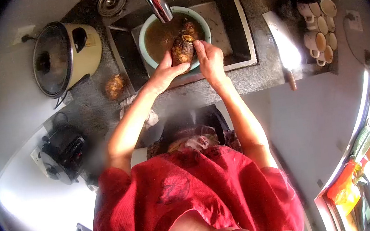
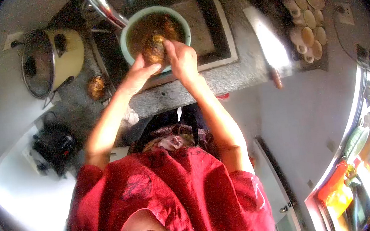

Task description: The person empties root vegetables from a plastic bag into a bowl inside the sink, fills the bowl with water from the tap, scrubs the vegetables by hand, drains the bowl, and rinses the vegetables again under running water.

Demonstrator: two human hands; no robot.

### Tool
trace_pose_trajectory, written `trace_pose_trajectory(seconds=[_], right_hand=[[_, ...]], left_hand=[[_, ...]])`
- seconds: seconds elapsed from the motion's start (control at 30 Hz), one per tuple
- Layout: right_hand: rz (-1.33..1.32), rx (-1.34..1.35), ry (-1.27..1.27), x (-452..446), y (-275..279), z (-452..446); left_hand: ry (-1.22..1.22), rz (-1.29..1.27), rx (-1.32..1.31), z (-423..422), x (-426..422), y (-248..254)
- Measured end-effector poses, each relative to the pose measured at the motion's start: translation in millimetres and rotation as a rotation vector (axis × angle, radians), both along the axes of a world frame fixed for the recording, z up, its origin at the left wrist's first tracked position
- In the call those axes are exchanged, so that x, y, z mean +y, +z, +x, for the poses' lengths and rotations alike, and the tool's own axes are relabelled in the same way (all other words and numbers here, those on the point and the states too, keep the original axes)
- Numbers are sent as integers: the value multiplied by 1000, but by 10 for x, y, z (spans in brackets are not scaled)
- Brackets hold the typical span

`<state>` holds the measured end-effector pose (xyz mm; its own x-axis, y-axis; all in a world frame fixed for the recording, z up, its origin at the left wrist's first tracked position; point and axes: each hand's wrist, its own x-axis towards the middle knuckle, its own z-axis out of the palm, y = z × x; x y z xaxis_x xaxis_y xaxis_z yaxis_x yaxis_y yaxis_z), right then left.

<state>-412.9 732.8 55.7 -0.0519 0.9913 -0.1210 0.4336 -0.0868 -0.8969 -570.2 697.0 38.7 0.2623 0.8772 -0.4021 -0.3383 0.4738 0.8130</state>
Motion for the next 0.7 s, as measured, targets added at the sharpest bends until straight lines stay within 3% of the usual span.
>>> trace_pose_trajectory(seconds=[0.17, 0.27, 0.37, 0.43, 0.5, 0.6, 0.7], right_hand=[[298, -124, 233, -44, 53, -92], [416, -75, 460, -233, 275, -97], [51, 40, 332, -348, 136, -38], [-253, 467, 95, -281, 66, -48], [-345, 750, -15, -183, 73, -28], [-381, 748, 19, -143, 163, 32], [-375, 933, 53, -114, 151, 23]], left_hand=[[201, -199, -247, -52, -78, 154], [173, -111, -280, -290, -3, 294], [124, -68, -291, -393, 70, 465], [73, -146, -318, -450, 62, 586], [36, -88, -239, -441, 43, 590], [-60, -141, -183, -395, -6, 642], [-91, -157, -125, -378, -21, 583]])
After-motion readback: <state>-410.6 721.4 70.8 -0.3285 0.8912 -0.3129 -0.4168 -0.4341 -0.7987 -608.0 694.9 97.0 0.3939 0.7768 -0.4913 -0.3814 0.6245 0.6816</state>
